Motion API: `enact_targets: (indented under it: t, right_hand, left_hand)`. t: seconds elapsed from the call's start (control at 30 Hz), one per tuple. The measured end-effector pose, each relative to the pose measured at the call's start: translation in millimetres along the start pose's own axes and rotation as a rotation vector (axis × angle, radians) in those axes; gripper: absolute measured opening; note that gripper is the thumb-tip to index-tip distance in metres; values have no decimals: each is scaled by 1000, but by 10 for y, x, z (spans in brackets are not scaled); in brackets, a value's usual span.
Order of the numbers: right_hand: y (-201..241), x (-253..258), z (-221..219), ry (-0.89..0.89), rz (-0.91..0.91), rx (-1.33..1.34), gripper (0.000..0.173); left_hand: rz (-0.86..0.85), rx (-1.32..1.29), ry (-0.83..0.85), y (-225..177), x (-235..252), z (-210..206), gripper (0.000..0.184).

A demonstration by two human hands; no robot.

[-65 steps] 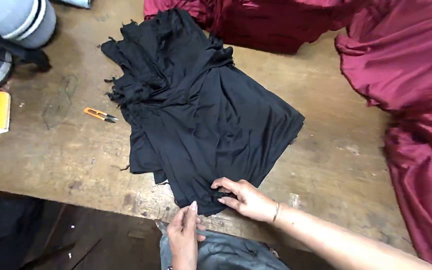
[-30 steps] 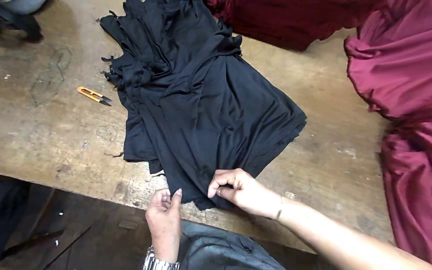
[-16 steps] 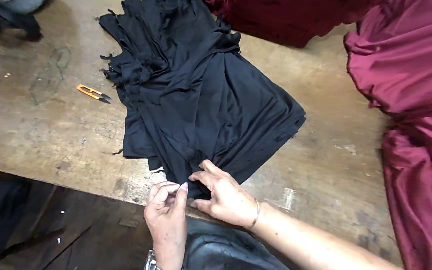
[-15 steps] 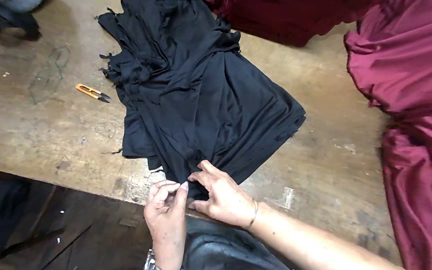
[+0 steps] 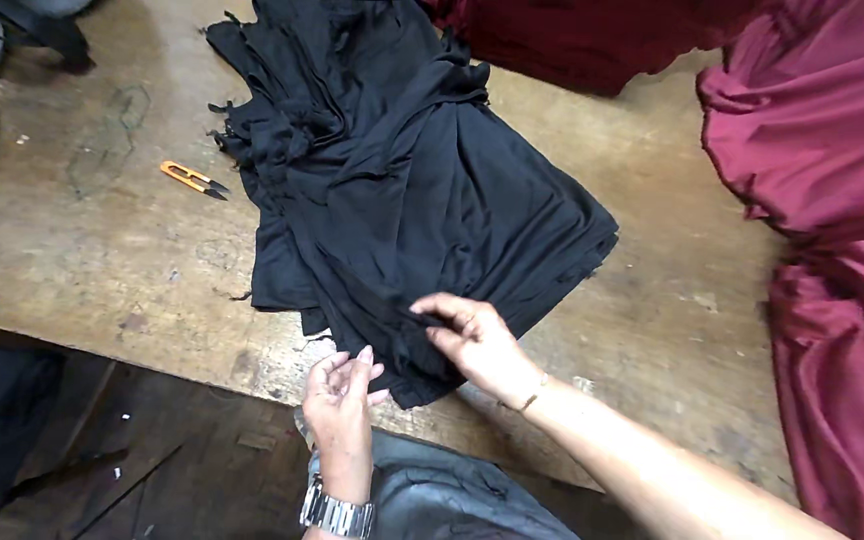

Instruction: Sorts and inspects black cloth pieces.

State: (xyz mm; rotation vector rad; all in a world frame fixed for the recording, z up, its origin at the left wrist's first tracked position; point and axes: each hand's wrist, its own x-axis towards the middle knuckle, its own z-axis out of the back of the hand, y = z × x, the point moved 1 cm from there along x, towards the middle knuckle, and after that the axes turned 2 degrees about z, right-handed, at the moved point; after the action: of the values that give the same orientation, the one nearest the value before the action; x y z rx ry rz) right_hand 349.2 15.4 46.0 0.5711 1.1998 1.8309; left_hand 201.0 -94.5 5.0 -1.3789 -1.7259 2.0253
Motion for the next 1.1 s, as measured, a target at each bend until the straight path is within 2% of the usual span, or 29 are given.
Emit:
enact_targets:
  t: [0.1, 0.2, 0.27, 0.4, 0.53, 0.67, 0.73, 0.83, 0.9, 0.97, 1.03, 1.1]
  right_hand:
    - [74, 54, 65, -55, 22, 89, 40]
    - [126, 28, 43, 174, -57, 104, 38]
    - [113, 6, 29, 235, -128, 131, 37]
    - [61, 1, 124, 108, -236, 308, 35]
    - [11, 40, 303, 131, -183, 325, 25]
    - [99, -20, 224, 269, -214, 185, 26]
    - [79, -45, 173, 277, -263, 208, 22]
    - [31, -38, 225, 88, -333, 295, 13]
    - [24, -18, 311, -111, -275, 363, 11]
    - [87, -19, 379, -225, -119, 300, 12]
    - [176, -45, 340, -165, 84, 50, 24]
    - [245, -106, 154, -28, 201, -311, 44]
  left_hand:
    - [-27, 89, 12, -44, 38, -23, 39]
    - [-5, 190, 10, -139, 91, -95, 49]
    - [0, 240, -9, -148, 153, -134, 47]
    - [21, 256, 20, -132, 178, -131, 46]
    - [9, 192, 115, -162, 137, -106, 37]
    - [63, 316, 71, -211, 169, -186, 65]
    - [57, 401, 76, -200, 228, -191, 56]
    - [26, 528, 65, -143, 292, -140, 46]
    - [43, 499, 80, -142, 280, -69, 39]
    - [40, 429, 79, -159, 241, -12, 31]
    - [47, 355, 93, -196, 199, 7, 28]
    - [29, 291, 146, -261, 121, -39, 24]
